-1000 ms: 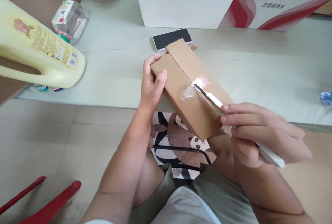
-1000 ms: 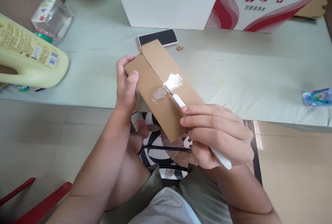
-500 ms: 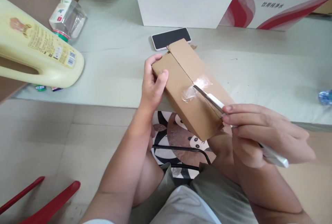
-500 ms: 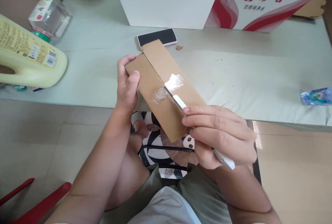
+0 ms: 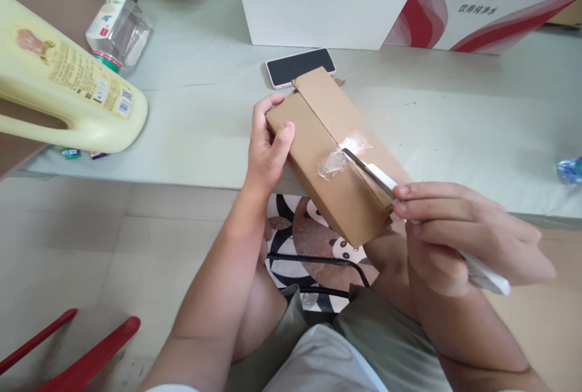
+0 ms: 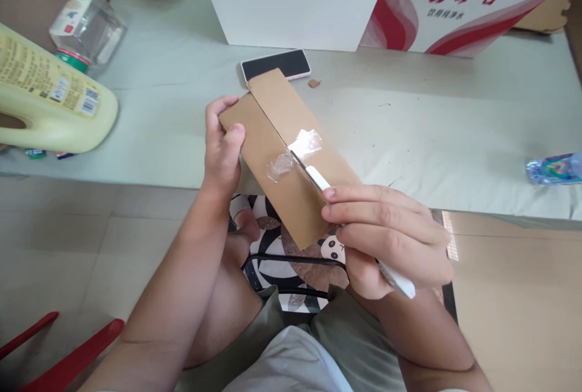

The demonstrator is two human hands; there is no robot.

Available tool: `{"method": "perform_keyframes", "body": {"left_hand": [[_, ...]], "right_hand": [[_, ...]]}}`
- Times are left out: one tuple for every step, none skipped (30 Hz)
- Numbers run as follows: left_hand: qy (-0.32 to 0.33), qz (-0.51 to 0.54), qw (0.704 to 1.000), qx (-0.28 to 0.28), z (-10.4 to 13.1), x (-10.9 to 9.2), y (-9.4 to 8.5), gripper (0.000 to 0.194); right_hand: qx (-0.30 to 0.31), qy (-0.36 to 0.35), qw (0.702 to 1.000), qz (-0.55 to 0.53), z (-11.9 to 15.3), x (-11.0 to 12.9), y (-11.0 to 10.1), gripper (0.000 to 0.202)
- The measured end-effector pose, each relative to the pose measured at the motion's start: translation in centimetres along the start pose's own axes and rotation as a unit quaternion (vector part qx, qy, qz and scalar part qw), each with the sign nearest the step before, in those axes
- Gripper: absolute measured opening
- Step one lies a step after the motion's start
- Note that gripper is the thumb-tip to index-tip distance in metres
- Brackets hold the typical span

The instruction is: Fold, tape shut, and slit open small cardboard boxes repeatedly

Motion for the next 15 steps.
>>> {"method": "perform_keyframes", "body": {"left_hand": [[-0.001,-0.001,1.0,-0.001,0.0,0.0,0.0,0.051],[-0.003,-0.002,1.0,-0.001,0.0,0.0,0.0,0.052],[-0.006,-0.002,1.0,-0.001,0.0,0.1,0.0,0.052],[-0.008,-0.002,1.0,0.0,0.0,0.2,0.0,0.052],[-0.01,-0.001,1.0,0.002,0.0,0.3,0.0,0.053],[-0.012,0.001,1.0,0.006,0.0,0.4,0.0,0.053],[-0.013,0.004,1.0,0.011,0.1,0.5,0.1,0.053],[-0.013,0.005,1.0,0.015,0.1,0.5,0.1,0.053],[-0.013,0.007,1.0,0.019,0.1,0.6,0.2,0.053],[-0.014,0.008,1.0,0.022,0.1,0.6,0.2,0.053],[-0.016,0.009,1.0,0.023,0.1,0.7,0.2,0.054],[-0.018,0.01,1.0,0.024,0.1,0.7,0.2,0.054],[-0.018,0.01,1.0,0.024,0.1,0.7,0.2,0.054],[-0.018,0.009,1.0,0.023,0.0,0.6,0.2,0.054],[-0.017,0.008,1.0,0.022,0.0,0.6,0.2,0.054]], "right_hand": [[-0.009,-0.021,1.0,-0.002,0.0,0.4,0.0,0.019],[-0.012,-0.046,0.999,-0.005,0.0,0.8,0.1,0.018],[-0.01,-0.059,0.998,-0.007,0.0,1.1,0.3,0.017],[-0.005,-0.044,0.999,-0.005,0.0,0.9,0.5,0.017],[-0.003,-0.031,0.999,-0.004,-0.1,0.7,0.6,0.017],[-0.002,-0.026,1.0,-0.006,-0.2,0.6,0.7,0.017],[0.003,-0.026,1.0,-0.007,-0.3,0.6,0.8,0.017],[0.009,-0.033,0.999,-0.008,-0.3,0.7,0.9,0.017],[0.016,-0.042,0.999,-0.008,-0.4,0.9,1.1,0.017],[0.027,-0.05,0.998,-0.006,-0.5,1.0,1.2,0.017],[0.039,-0.054,0.998,-0.001,-0.6,1.0,1.4,0.017],[0.05,-0.054,0.997,0.006,-0.6,1.0,1.6,0.017],[0.059,-0.053,0.997,0.014,-0.7,0.9,1.8,0.017],[0.061,-0.055,0.996,0.02,-0.7,0.9,1.9,0.017],[0.061,-0.061,0.996,0.024,-0.7,0.8,2.0,0.017]]}}
Point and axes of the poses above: each hand's wrist, its own z-axis away from the middle knuckle, its own y-axis out of the palm, x = y × z, the point moved 8 cm from there along -z, towards the middle knuckle, and after that the axes turned 13 degrees about -z, right-handed, at the moved point
